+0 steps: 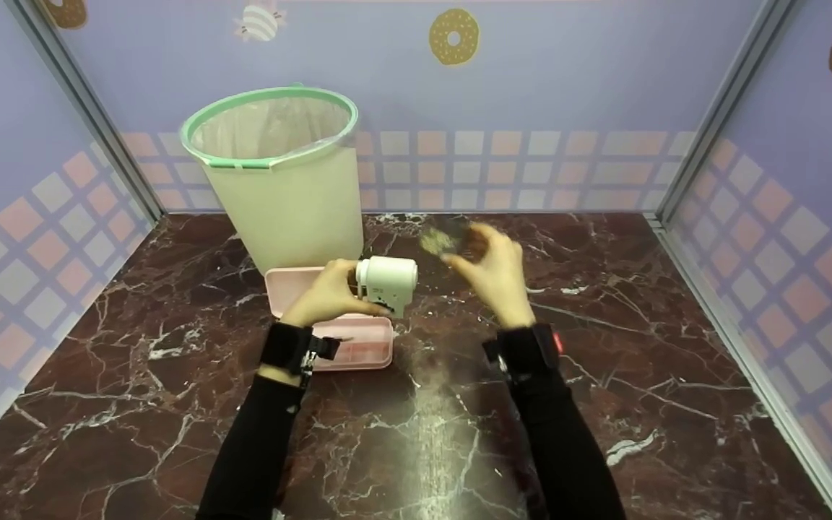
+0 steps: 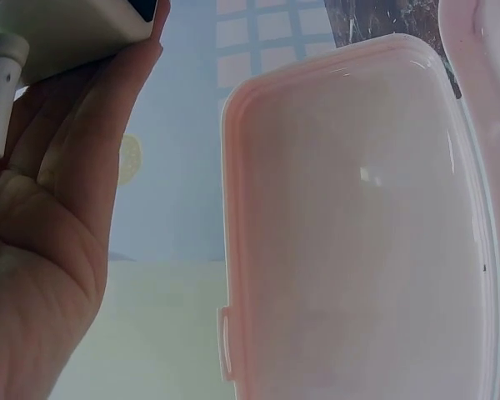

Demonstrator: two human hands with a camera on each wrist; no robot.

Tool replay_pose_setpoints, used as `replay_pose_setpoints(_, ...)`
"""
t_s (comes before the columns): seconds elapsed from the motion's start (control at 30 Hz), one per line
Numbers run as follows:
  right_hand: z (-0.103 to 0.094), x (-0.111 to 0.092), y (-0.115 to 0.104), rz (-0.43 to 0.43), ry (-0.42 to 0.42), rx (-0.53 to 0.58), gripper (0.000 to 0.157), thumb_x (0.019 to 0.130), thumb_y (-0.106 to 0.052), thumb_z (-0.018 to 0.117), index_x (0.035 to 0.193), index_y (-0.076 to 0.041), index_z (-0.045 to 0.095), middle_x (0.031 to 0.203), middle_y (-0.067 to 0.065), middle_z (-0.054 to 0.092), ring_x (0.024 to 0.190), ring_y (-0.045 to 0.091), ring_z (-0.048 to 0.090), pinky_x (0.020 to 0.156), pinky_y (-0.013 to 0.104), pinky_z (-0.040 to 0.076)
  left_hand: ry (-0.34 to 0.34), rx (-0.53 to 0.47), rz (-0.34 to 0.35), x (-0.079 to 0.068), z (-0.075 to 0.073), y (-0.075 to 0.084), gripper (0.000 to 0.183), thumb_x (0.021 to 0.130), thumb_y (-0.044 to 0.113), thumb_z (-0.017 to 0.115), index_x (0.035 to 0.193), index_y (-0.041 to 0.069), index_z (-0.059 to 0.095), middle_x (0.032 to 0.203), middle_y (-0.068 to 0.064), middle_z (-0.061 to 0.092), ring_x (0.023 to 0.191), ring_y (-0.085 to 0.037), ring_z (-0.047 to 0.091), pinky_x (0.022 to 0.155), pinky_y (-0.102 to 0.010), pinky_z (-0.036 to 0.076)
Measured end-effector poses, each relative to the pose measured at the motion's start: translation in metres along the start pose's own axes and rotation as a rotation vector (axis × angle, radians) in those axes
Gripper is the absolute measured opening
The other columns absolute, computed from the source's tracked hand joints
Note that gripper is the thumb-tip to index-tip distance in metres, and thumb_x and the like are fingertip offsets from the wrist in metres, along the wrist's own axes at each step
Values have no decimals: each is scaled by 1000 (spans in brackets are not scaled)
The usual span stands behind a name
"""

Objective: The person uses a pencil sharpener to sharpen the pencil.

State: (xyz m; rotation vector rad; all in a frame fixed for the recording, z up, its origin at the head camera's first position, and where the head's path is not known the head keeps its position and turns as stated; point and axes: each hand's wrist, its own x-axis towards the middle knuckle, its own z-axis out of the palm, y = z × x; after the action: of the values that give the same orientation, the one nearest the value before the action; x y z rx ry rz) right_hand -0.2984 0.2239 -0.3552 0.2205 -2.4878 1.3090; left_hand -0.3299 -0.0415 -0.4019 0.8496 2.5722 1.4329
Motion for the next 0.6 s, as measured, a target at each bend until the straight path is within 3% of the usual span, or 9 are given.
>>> replay_pose_setpoints(0.3, 6, 77, -81, -73, -21, 15, 53, 84, -15, 76, 130, 2, 57, 126, 21, 65, 115, 29, 66, 101, 30, 52, -19, 10, -4, 1, 3, 0, 48, 61, 19, 92, 102, 8, 70, 98, -7, 75, 85, -17, 71, 81, -28, 58)
replay_pose_setpoints(0.43, 18, 110, -102, -83, -2, -40, 52, 83, -22, 79, 126, 0, 61, 121, 19, 69, 110, 26, 68, 95, 29, 55, -21, 16, -1, 1, 4, 0, 48, 61, 20, 93, 101, 8, 71, 97, -6, 76, 84, -15, 71, 79, -26, 57)
replay_pose_setpoints(0.6, 42, 137, -119, -114, 48, -78, 49, 82, -22, 80, 121, 3, 64, 114, 18, 71, 103, 26, 71, 89, 27, 57, -19, 37, 36, -1, 5, -2, 46, 61, 23, 93, 98, 9, 71, 92, -4, 76, 78, -12, 70, 75, -26, 57)
